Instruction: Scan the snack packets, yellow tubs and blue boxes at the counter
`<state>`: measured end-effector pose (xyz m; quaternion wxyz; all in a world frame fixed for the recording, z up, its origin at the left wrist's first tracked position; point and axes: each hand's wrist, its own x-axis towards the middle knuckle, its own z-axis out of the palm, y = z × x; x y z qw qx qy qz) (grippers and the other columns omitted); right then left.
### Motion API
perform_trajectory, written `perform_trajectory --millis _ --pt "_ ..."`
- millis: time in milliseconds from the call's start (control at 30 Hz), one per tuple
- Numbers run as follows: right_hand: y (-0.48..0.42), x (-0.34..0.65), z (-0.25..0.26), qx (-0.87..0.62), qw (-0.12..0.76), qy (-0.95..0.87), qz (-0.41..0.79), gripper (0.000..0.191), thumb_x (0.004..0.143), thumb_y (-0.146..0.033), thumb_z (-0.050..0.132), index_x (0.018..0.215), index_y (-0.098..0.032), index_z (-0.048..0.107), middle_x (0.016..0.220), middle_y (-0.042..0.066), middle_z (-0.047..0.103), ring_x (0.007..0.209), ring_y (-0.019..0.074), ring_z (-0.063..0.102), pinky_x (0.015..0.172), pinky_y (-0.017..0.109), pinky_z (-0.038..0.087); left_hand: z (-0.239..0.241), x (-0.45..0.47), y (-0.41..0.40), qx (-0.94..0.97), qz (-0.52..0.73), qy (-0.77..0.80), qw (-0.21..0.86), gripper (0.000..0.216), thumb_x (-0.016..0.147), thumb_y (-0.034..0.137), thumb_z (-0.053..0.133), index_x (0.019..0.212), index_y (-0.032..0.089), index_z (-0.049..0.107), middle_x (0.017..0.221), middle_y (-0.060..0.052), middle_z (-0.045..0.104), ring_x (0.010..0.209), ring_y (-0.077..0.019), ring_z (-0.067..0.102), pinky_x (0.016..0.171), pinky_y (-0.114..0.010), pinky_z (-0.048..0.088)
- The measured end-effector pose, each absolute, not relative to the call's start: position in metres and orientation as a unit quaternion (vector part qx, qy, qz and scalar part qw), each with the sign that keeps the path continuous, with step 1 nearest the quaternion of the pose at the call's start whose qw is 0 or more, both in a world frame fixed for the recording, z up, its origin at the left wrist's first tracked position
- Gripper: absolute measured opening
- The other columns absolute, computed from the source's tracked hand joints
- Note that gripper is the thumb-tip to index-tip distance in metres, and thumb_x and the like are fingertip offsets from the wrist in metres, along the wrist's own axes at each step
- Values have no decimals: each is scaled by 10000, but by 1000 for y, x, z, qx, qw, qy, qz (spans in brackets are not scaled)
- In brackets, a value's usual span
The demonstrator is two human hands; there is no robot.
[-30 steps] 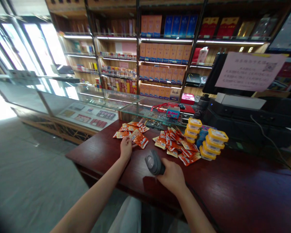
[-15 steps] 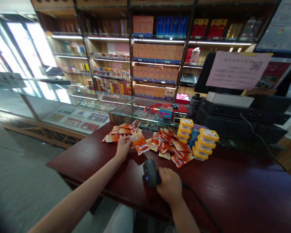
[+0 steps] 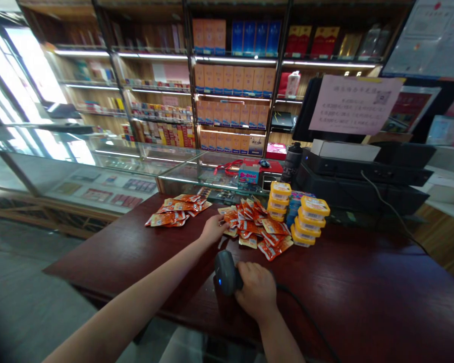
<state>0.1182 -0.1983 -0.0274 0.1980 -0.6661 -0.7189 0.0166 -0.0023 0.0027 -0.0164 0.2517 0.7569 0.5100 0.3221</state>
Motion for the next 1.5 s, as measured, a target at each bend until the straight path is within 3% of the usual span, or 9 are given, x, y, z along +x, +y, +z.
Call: perform_trajectory --millis 233,433,567,767,933,1067,1167,1333,1500 --pt "-199 119 -28 -663 202 -721 10 299 702 -178 523 981 -206 627 929 45 674 888 217 590 774 298 373 -16 6 -13 829 260 468 162 163 760 317 647 831 173 675 834 -76 677 860 -213 613 794 -297 442" --pt "-204 119 -29 -652 215 -727 -9 340 678 -144 523 998 -196 626 929 47 680 890 215 597 779 290 373 -13 -17 -14 835 307 432 145 291 805 223 589 1084 172 656 1031 -94 683 995 -220 602 915 -327 421" --pt "-206 120 -32 -642 217 -735 -25 343 716 -134 499 1031 -200 618 951 47 685 903 202 605 789 279 377 -12 -70 -18 775 329 536 63 320 826 244 561 1128 168 632 1136 -122 616 1103 -250 532 989 -377 374" --pt "-205 121 -40 -638 195 -744 -42 344 722 -157 508 1049 -191 609 944 52 680 892 207 612 771 289 388 -4 -149 -21 512 327 793 -40 450 804 338 578 1224 189 512 1214 -154 484 1165 -327 427 934 -448 365" --pt "-206 120 -43 -637 194 -744 -51 298 743 -158 493 1011 -203 613 920 48 681 873 198 614 761 284 394 -7 -168 -16 425 317 848 12 481 791 513 558 1073 125 596 1176 -203 504 1134 -368 434 913 -468 366" --pt "-206 120 -43 -640 188 -743 -56 304 739 -157 492 1013 -206 616 934 52 685 888 198 616 776 279 400 -10 -169 -11 413 339 845 20 339 840 434 499 923 143 652 1124 -200 549 1133 -372 456 913 -499 383" --pt "-206 120 -42 -641 185 -743 -49 326 739 -158 492 1037 -199 615 966 60 685 919 201 612 798 280 404 -14 -174 -8 417 437 796 34 225 854 348 486 861 165 617 1012 -149 605 1065 -324 538 913 -493 423" --pt "-206 119 -41 -645 178 -742 -28 347 733 -170 499 1061 -175 615 992 78 679 935 218 606 816 303 414 -22 -177 -9 368 713 548 235 162 887 338 427 903 180 460 812 -24 597 720 -160 659 708 -352 568" --pt "-205 118 -36 -652 173 -737 -25 346 728 -173 512 1056 -183 621 995 72 687 938 208 614 821 290 418 -24 -165 -11 417 715 383 411 347 763 463 624 856 188 436 671 36 592 610 -147 672 631 -342 603"
